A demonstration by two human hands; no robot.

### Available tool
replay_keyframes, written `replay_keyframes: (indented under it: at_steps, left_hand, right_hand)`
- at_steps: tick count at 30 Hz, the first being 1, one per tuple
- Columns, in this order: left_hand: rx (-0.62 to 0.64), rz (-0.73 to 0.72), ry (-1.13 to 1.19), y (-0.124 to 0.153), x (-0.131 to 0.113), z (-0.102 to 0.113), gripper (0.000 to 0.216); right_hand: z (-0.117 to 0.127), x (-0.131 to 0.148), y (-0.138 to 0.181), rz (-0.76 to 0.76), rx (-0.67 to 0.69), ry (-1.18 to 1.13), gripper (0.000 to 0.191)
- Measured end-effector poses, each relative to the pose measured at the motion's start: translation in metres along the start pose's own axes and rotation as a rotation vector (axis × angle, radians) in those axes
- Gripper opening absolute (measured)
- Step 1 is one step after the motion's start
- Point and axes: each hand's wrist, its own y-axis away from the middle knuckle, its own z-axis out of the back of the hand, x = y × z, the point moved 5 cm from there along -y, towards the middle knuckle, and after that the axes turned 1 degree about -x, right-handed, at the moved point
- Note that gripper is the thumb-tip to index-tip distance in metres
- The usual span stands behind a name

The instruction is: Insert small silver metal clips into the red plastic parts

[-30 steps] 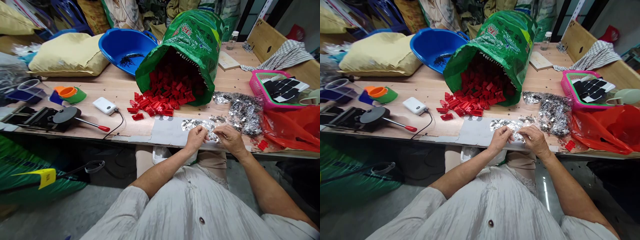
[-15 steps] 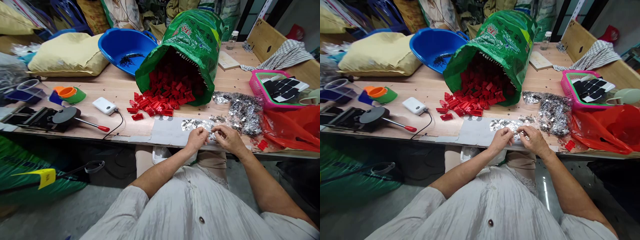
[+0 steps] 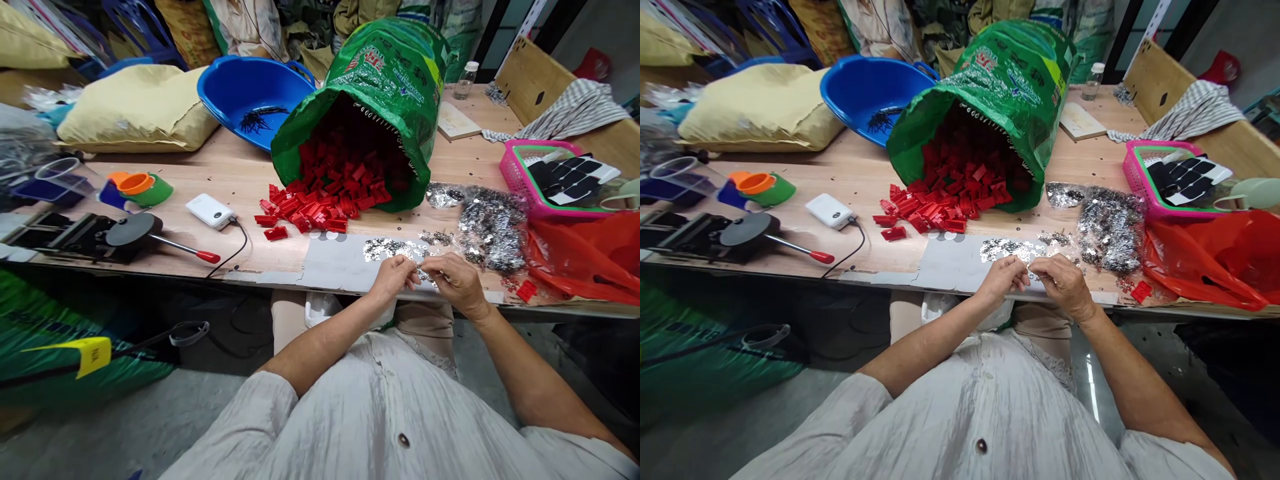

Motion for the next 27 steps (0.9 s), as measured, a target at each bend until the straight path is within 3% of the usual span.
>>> replay_keyframes:
  at_steps: [3, 6, 10, 13, 19, 27]
  left_hand:
    - [-0.015, 0.052, 0.072, 0.001, -0.002, 0.004, 0.014]
    - [-0.026, -0.005, -0.009, -0.001, -0.005, 0.009, 0.015]
    - [-0.017, -0.178, -0.479, -0.001, -0.012, 0.013, 0.02]
    - [0.006, -0.277, -0.91, 0.005, -0.014, 0.009, 0.022]
    - [0.11, -0.282, -1.315, 0.012, -0.008, -0.012, 0.026]
    - [0.056, -0.303, -1.326, 0.004, -0.008, -0.019, 0.019]
  right_hand:
    - [0.003, -0.001, 0.004, 0.025, 0.014, -0.049, 0.016]
    - [0.008, -0.012, 0.01, -0.1, -0.007, -0.059, 0.012]
    - [0.011, -0.034, 0.024, -0.358, 0.027, 0.061, 0.011]
    - [0.006, -0.044, 0.035, -0.437, 0.141, 0.122, 0.014]
    - [0.002, -0.051, 0.038, -0.458, 0.157, 0.2, 0.017]
    - [-0.013, -0.058, 0.025, -0.36, 0.219, 0.254, 0.023]
